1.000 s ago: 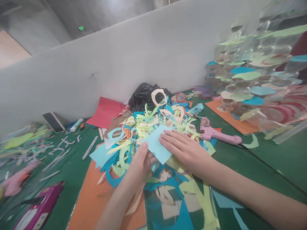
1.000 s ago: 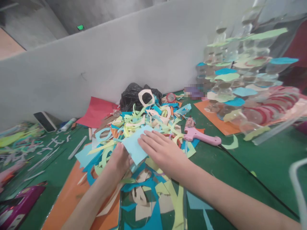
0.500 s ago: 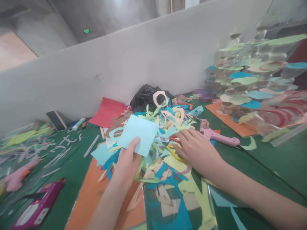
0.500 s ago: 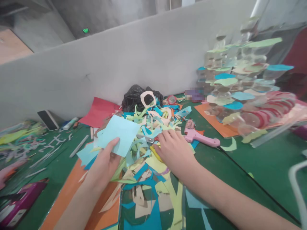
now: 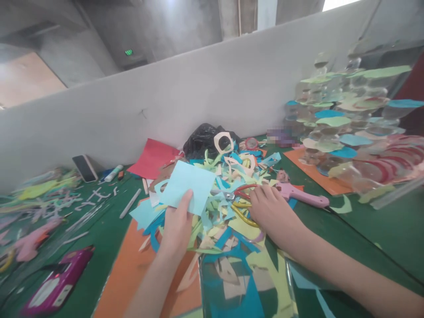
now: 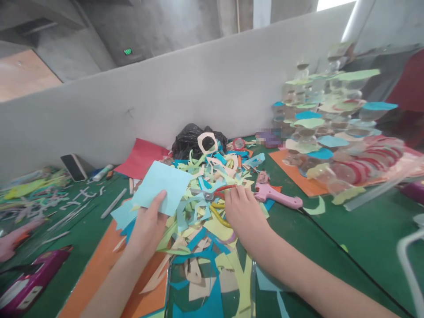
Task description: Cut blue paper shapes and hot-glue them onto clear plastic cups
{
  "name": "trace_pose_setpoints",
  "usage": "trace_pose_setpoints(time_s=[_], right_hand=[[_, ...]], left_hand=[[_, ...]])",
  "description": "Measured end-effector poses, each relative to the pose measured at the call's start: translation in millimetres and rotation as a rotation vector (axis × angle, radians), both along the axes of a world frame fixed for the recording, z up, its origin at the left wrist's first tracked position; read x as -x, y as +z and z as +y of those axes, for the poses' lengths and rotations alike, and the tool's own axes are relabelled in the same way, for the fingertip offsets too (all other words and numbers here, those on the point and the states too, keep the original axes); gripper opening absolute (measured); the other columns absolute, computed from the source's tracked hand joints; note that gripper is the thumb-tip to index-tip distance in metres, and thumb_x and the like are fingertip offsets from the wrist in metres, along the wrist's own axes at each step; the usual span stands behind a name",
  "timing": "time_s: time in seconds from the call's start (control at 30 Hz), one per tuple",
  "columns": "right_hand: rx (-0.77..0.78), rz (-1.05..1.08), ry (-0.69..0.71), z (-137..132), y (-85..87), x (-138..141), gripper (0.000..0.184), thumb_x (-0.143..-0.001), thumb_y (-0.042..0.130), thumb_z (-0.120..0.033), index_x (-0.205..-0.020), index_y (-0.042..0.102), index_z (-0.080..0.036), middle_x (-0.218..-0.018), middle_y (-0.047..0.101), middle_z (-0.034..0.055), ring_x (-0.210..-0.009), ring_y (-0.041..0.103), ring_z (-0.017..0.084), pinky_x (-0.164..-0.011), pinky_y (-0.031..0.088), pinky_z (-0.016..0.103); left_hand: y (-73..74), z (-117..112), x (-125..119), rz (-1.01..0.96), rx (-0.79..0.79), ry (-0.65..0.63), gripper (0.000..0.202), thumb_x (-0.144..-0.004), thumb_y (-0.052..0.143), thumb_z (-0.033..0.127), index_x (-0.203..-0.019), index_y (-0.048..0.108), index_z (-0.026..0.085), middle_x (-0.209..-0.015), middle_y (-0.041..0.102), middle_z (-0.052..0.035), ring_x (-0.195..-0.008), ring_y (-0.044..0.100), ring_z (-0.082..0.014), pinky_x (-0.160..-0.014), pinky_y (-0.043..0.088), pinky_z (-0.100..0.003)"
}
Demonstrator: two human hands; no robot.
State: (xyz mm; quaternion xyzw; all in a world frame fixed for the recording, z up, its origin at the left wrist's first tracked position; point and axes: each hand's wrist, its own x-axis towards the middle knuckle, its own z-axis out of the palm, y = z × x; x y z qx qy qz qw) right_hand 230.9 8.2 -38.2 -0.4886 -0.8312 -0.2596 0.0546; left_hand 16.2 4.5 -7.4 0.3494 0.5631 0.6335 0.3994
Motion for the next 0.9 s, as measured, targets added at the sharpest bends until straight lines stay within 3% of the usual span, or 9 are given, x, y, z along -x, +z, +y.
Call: trace_pose_setpoints(time_s=[0.2,0.4,0.57,0.67,0.73,0.8,0.9], right_hand=[[-0.094,0.056,-0.037,-1.5,0.3,1.7,0.022,-0.081,0.050,-0.003,-0.087,0.069,-0.014,-0.081,0.065,0.0151,-0.079,0.055,0.030,-0.070,0.046,0.040],[-0.016,0.404,-0.058,13.1,-12.9,-6.4,0.017,-0.092,0.048,-0.023,-0.087,0.062,-0.015,-0.083,0.067,0.0157,-0.084,0.057,0.032,-0.073,0.047,0.043],[0.279,1.049,-0.056,18.0,-3.2,-8.2,0.026,-0.090,0.051,-0.041,-0.102,0.062,-0.020,-0.093,0.070,0.0102,-0.083,0.065,0.026,-0.067,0.052,0.036],[0.600,1.371,0.041,14.2,9.2,-4.1,0.032,-0.086,0.055,-0.050,-0.101,0.063,-0.023,-0.088,0.069,0.0043,-0.069,0.062,0.019,-0.059,0.051,0.030],[0.857,1.481,0.108,12.7,14.4,-0.9,0.036,-0.079,0.063,-0.057,-0.085,0.064,-0.022,-0.070,0.061,-0.0006,-0.059,0.056,0.016,-0.052,0.046,0.028],[1.010,1.550,0.106,13.1,16.0,1.0,0.043,-0.071,0.067,-0.063,-0.072,0.062,-0.020,-0.061,0.052,-0.0032,-0.054,0.050,0.014,-0.050,0.043,0.028],[0.990,1.540,0.088,16.3,14.2,-0.6,0.040,-0.075,0.065,-0.059,-0.079,0.068,-0.019,-0.069,0.058,-0.0004,-0.064,0.055,0.016,-0.058,0.047,0.030]], left_hand=[[-0.8,-1.3,6.6,0.136,-0.026,0.137,0.031,-0.080,0.071,0.031,-0.110,0.068,0.023,-0.126,0.068,-0.0079,-0.128,0.057,-0.0261,-0.103,0.051,-0.034],[6.6,-1.8,5.5,0.104,0.009,0.208,0.036,-0.086,0.063,0.040,-0.118,0.063,0.022,-0.132,0.065,-0.0087,-0.120,0.063,-0.0256,-0.096,0.055,-0.035],[8.3,-0.9,3.7,0.047,-0.022,0.217,0.039,-0.086,0.064,0.039,-0.120,0.061,0.022,-0.131,0.066,-0.0078,-0.121,0.062,-0.0223,-0.096,0.054,-0.030],[3.2,-0.9,6.2,0.087,0.045,0.230,0.043,-0.084,0.065,0.044,-0.121,0.060,0.022,-0.128,0.067,-0.0086,-0.113,0.066,-0.0239,-0.091,0.056,-0.032],[-1.4,-0.8,8.8,0.098,0.061,0.229,0.047,-0.084,0.065,0.048,-0.123,0.060,0.022,-0.125,0.068,-0.0093,-0.108,0.068,-0.0250,-0.088,0.057,-0.034],[-4.9,-0.7,10.9,0.100,0.058,0.225,0.050,-0.084,0.064,0.050,-0.125,0.059,0.023,-0.124,0.068,-0.0100,-0.106,0.068,-0.0260,-0.086,0.058,-0.037],[-5.8,-0.7,11.2,0.095,0.040,0.233,0.049,-0.085,0.064,0.050,-0.126,0.058,0.025,-0.128,0.066,-0.0086,-0.111,0.066,-0.0254,-0.092,0.056,-0.037]])
